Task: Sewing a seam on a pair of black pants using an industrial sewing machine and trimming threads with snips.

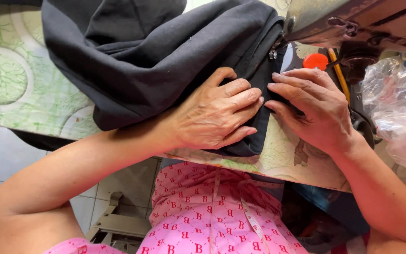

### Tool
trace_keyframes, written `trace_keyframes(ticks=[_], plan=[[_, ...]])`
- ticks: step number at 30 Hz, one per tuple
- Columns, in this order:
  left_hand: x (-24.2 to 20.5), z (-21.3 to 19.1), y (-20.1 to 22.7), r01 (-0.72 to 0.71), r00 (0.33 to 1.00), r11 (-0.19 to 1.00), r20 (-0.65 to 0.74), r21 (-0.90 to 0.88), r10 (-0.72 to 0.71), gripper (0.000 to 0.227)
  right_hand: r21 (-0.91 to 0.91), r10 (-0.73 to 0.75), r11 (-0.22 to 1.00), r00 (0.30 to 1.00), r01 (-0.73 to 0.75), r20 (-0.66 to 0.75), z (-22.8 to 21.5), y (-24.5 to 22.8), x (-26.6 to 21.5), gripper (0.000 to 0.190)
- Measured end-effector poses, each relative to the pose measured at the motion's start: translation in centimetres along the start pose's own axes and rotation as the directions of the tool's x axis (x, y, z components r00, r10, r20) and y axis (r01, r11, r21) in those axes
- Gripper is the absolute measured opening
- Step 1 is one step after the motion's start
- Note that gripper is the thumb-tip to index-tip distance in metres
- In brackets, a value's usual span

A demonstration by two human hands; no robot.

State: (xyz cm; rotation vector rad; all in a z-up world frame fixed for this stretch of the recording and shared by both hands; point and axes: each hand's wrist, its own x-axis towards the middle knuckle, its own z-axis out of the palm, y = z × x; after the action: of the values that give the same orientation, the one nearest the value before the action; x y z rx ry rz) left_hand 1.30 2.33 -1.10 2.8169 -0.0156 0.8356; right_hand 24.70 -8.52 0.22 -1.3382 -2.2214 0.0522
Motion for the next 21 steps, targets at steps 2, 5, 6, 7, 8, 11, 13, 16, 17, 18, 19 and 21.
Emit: trace_keyframes(ticks=[2, 5, 6, 7, 8, 11, 13, 16, 17, 18, 19, 21], plan=[[0.0, 0.2, -0.3, -0.042, 0.997, 0.998, 0.059, 0.038, 0.04, 0.042, 0.04, 0.037, 0.999, 0.999, -0.037, 0.005, -0.2, 0.0, 0.4, 0.028], [0.0, 0.8, -0.4, -0.051, 0.997, 0.998, 0.061, -0.036, 0.053, 0.04, -0.022, 0.053, 0.998, 0.999, -0.053, 0.009, 0.1, 0.9, -0.2, 0.039], [0.0, 0.7, -0.5, -0.051, 0.997, 0.998, 0.062, -0.039, 0.053, 0.04, -0.022, 0.055, 0.998, 0.998, -0.055, 0.01, 0.0, 1.0, -0.1, 0.039], [0.1, 0.7, -0.5, -0.047, 0.997, 0.998, 0.065, -0.029, 0.049, 0.04, -0.021, 0.058, 0.998, 0.998, -0.057, 0.027, -0.1, 1.0, 0.1, 0.041], [0.2, 0.7, -0.5, -0.045, 0.996, 0.999, 0.07, -0.021, 0.046, 0.039, -0.021, 0.063, 0.998, 0.997, -0.062, 0.043, -0.2, 1.0, 0.2, 0.043], [0.2, 0.6, -0.5, -0.033, 0.997, 0.999, 0.071, -0.022, 0.035, 0.04, 0.098, 0.145, 0.984, 0.989, -0.148, 0.037, -1.0, 1.0, 0.7, 0.023], [0.2, 0.7, -0.5, -0.035, 0.997, 0.999, 0.068, -0.023, 0.036, 0.039, 0.029, 0.17, 0.985, 0.984, -0.171, 0.046, -0.8, 1.1, -0.2, 0.021], [0.2, 0.7, -0.5, -0.033, 0.997, 0.999, 0.068, -0.02, 0.034, 0.039, -0.02, 0.138, 0.99, 0.99, -0.137, 0.027, -0.4, 0.9, -0.2, 0.021], [0.2, 0.7, -0.5, -0.033, 0.997, 0.999, 0.072, -0.022, 0.035, 0.039, -0.002, 0.086, 0.996, 0.996, -0.086, 0.0, -0.3, 0.8, 0.0, 0.02], [0.2, 0.7, -0.6, -0.034, 0.997, 0.999, 0.073, -0.02, 0.036, 0.039, -0.002, 0.085, 0.996, 0.996, -0.085, -0.003, -0.1, 0.7, 0.1, 0.02], [0.3, 0.6, -0.6, -0.034, 0.997, 0.999, 0.068, -0.026, 0.036, 0.039, -0.036, 0.073, 0.997, 0.997, -0.072, 0.006, 0.0, 0.6, 0.1, 0.026], [0.4, 0.6, -0.6, -0.037, 0.997, 0.999, 0.063, -0.032, 0.039, 0.04, -0.072, 0.063, 0.995, 0.998, -0.061, 0.013, 0.0, 0.4, 0.1, 0.034]])
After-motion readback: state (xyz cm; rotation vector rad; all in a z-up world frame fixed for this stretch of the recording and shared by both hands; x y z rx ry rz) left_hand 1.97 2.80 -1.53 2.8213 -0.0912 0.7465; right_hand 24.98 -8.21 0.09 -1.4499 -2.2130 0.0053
